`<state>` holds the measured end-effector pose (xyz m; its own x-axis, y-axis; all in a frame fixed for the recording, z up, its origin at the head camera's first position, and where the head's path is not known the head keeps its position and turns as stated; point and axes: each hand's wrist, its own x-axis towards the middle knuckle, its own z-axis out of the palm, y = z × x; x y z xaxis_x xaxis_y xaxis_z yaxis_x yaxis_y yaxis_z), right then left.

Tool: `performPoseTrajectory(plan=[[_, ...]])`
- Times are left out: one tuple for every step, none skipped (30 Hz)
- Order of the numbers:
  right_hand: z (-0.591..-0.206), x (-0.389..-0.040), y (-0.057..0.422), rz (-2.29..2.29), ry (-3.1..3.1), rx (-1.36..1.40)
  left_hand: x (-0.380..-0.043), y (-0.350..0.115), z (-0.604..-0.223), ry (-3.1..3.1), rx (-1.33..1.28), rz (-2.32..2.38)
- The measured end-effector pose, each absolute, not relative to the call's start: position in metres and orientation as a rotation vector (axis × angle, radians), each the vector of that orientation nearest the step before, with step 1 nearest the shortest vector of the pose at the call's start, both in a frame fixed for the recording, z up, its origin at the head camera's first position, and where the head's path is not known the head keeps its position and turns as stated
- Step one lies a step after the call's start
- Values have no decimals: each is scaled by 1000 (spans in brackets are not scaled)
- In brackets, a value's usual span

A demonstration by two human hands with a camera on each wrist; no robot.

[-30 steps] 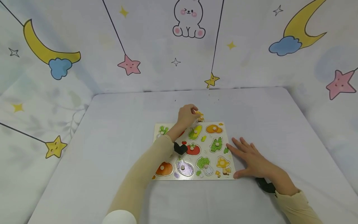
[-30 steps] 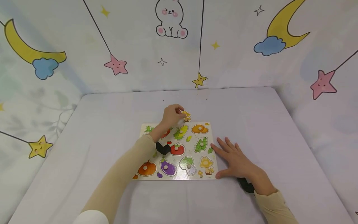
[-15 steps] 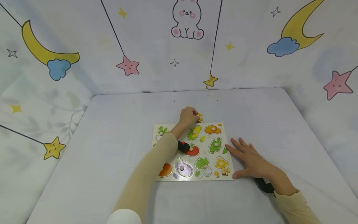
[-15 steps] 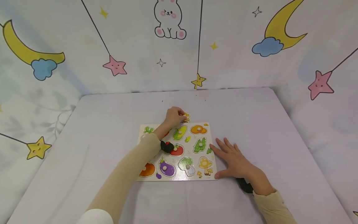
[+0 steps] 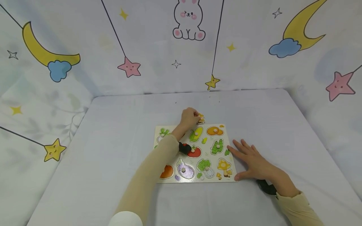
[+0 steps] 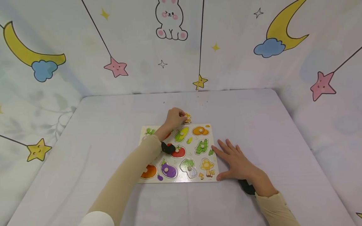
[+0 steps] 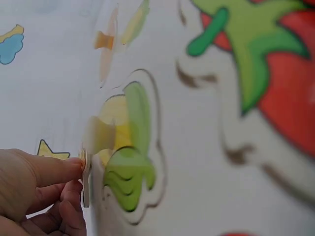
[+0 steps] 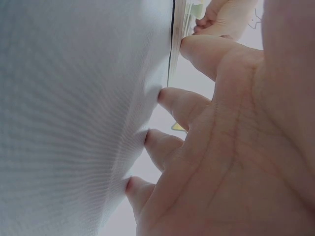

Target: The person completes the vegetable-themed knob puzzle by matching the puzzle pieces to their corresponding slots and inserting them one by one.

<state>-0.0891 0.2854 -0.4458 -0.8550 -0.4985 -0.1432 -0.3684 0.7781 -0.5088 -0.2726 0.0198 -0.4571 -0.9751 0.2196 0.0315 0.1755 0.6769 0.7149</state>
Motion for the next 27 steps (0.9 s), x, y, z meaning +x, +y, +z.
performPoseTrajectory(plan=[[-446,-89,286,-692,2697,-669,-272,19,-455,2832,346,1199],[-446,-90,286,-698,2693,-666,-271,18,-452,2836,355,1207],[-446,-90,286,-702,2689,-664,-270,17,-450,2840,368,1212],[-446,-90,286,-706,2685,-665,-269,17,-447,2838,378,1219],[-446,-91,286,-708,2682,-666,-267,17,-444,2835,391,1219],[-446,-91,287,-708,2678,-662,-265,17,-442,2835,413,1215],[-446,-91,287,-713,2675,-661,-262,18,-439,2831,432,1206],[-446,-91,287,-712,2673,-661,-259,20,-437,2822,458,1197],[-446,-92,287,-709,2673,-660,-255,21,-434,2810,489,1190],[-446,-91,287,-707,2674,-660,-250,24,-432,2795,524,1182],[-446,-91,288,-703,2678,-659,-244,26,-430,2782,567,1172],[-446,-91,288,-706,2681,-666,-238,29,-428,2763,609,1170],[-446,-90,288,-707,2684,-668,-231,31,-426,2741,640,1169],[-446,-90,288,-711,2689,-670,-224,34,-424,2719,677,1171],[-446,-90,288,-717,2691,-675,-217,37,-423,2702,713,1169],[-446,-89,288,-724,2690,-678,-210,40,-422,2688,749,1163],[-446,-89,288,-730,2689,-681,-203,42,-421,2671,781,1161],[-446,-88,288,-737,2687,-685,-197,45,-420,2656,815,1153],[-445,-88,288,-740,2688,-685,-190,47,-419,2643,842,1144],[-445,-88,288,-746,2692,-690,-184,49,-419,2631,872,1130],[-445,-88,288,-744,2690,-693,-178,50,-419,2619,900,1115],[-445,-88,288,-742,2691,-695,-172,52,-419,2609,921,1094],[-445,-88,288,-736,2694,-699,-166,54,-419,2600,931,1073],[-445,-88,288,-734,2696,-703,-160,55,-419,2591,938,1050],[-445,-88,288,-732,2698,-706,-155,56,-420,2582,934,1022],[-445,-88,288,-731,2697,-709,-151,57,-421,2578,939,994],[-445,-88,288,-727,2695,-709,-146,58,-422,2569,941,970]])
